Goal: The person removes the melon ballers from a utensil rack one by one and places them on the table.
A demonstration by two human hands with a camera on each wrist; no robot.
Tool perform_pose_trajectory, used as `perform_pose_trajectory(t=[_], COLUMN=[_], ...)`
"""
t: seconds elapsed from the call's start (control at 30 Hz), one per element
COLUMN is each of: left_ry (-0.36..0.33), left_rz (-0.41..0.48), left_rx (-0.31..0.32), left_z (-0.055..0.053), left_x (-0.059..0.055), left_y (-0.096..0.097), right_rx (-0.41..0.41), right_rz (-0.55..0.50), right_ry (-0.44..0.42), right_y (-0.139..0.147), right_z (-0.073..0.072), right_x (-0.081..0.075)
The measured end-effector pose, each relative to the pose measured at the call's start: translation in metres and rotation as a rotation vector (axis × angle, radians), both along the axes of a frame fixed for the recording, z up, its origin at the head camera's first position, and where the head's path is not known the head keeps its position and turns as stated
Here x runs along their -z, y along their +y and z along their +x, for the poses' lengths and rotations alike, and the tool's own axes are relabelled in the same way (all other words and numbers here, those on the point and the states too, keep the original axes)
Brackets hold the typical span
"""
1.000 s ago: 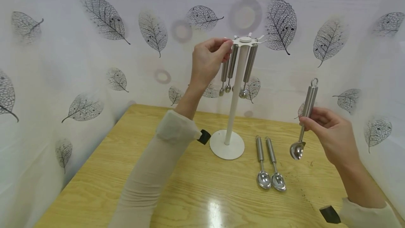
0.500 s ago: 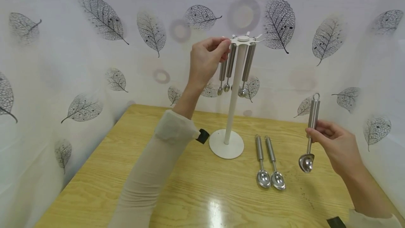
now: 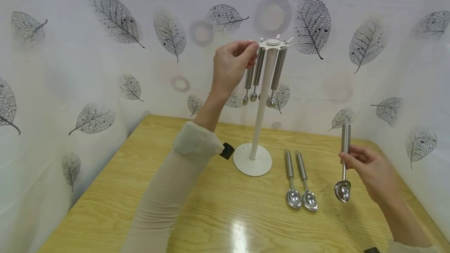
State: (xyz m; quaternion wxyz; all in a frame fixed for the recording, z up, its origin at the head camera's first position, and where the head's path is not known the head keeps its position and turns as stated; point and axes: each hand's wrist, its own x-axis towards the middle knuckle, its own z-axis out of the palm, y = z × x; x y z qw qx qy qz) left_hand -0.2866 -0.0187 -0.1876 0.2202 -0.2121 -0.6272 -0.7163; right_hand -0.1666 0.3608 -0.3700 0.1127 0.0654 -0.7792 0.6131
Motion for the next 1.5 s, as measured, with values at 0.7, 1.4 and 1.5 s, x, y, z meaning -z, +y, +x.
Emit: perform_pose_trajectory(t=[0.7, 1.4, 1.5], left_ry=[0.022, 0.001, 0.012], left_rz=[-0.011, -0.009, -0.008], left_rx=[-0.011, -0.004, -0.006], left_z=[0.002, 0.002, 0.002], left_x=[0.000, 0.001, 0.001], left_y=[-0.001, 0.000, -0.001], right_rx=[0.022, 0.027, 0.037], right_rz=[0.129, 0.230, 0.258], right_ry=[-0.223, -0.338, -0.354], right_y=[0.000, -0.016, -0.017], right_z=[-0.007, -0.011, -0.013], right_x=[0.036, 0.060, 0.063])
